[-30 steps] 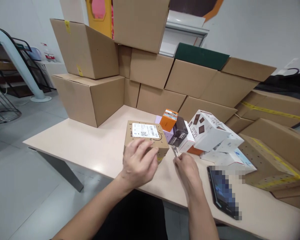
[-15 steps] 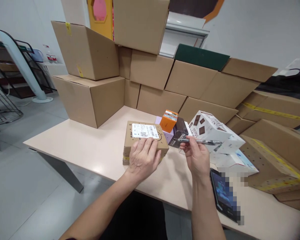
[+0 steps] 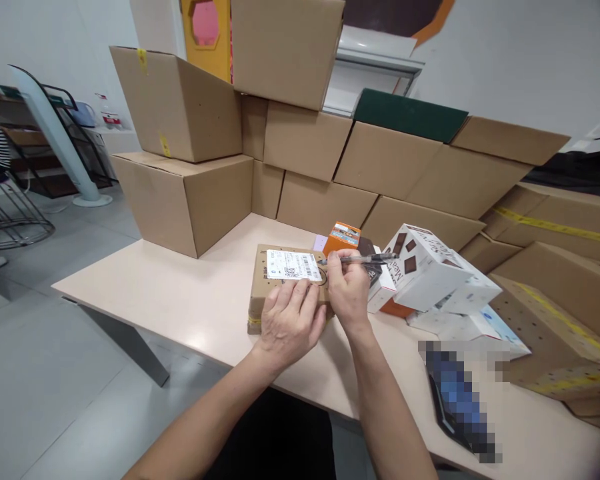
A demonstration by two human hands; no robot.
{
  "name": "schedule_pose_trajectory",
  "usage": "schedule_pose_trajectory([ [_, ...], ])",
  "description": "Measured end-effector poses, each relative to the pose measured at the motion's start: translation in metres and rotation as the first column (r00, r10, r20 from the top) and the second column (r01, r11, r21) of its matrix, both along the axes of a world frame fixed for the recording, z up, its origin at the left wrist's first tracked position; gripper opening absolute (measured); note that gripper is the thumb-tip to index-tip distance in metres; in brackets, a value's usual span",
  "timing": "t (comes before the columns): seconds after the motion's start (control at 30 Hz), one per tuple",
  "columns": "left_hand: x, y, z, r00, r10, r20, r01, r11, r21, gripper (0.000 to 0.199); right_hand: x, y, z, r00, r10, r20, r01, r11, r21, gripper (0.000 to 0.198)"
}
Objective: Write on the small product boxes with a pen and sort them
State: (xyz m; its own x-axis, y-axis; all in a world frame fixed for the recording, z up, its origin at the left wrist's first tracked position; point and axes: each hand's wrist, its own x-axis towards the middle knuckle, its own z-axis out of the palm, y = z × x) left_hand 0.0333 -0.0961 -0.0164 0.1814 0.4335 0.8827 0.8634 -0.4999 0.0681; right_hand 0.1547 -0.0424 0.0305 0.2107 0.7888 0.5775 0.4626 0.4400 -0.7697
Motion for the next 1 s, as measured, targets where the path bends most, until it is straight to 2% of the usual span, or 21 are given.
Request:
schedule_pose_trajectory([
  [0.23,0.000,0.000,0.001,1.000,0.022,-0.014,-0.022,1.000,0.006,0.031,0.001,-0.002,0.005,0.996,0.061,0.062,-0.058,0.997,-0.056,0.030],
  [0.47,-0.001,0.000,0.000,1.000,0.016,-0.015,-0.016,1.000,0.008,0.032,0.000,-0.001,0.008,0.982,0.060,0.181,-0.052,0.998,-0.044,0.025],
  [0.63,0.000,-0.001,0.001,0.999,0.029,-0.013,-0.029,0.999,0.029,0.031,-0.001,-0.002,0.011,0.978,0.011,0.207,-0.007,1.000,-0.021,0.024],
  [0.73,0.000,-0.001,0.001,0.999,0.029,-0.014,-0.029,0.999,0.023,0.031,0.000,-0.002,0.010,0.976,0.033,0.213,-0.030,0.999,-0.019,0.024],
  [0.83,0.000,0.000,0.001,0.999,0.029,-0.018,-0.028,0.999,0.025,0.031,-0.001,-0.001,0.006,0.991,0.070,0.112,-0.066,0.997,-0.037,0.026],
  [0.9,-0.001,0.000,0.000,0.999,0.025,-0.020,-0.025,0.999,0.028,0.031,0.000,-0.001,0.004,0.996,0.072,-0.058,-0.074,0.997,-0.031,0.028],
  [1.0,-0.001,-0.001,0.000,1.000,0.020,-0.023,-0.020,1.000,0.019,0.032,0.009,-0.008,0.001,0.956,0.024,-0.293,-0.032,0.999,-0.023,0.033],
])
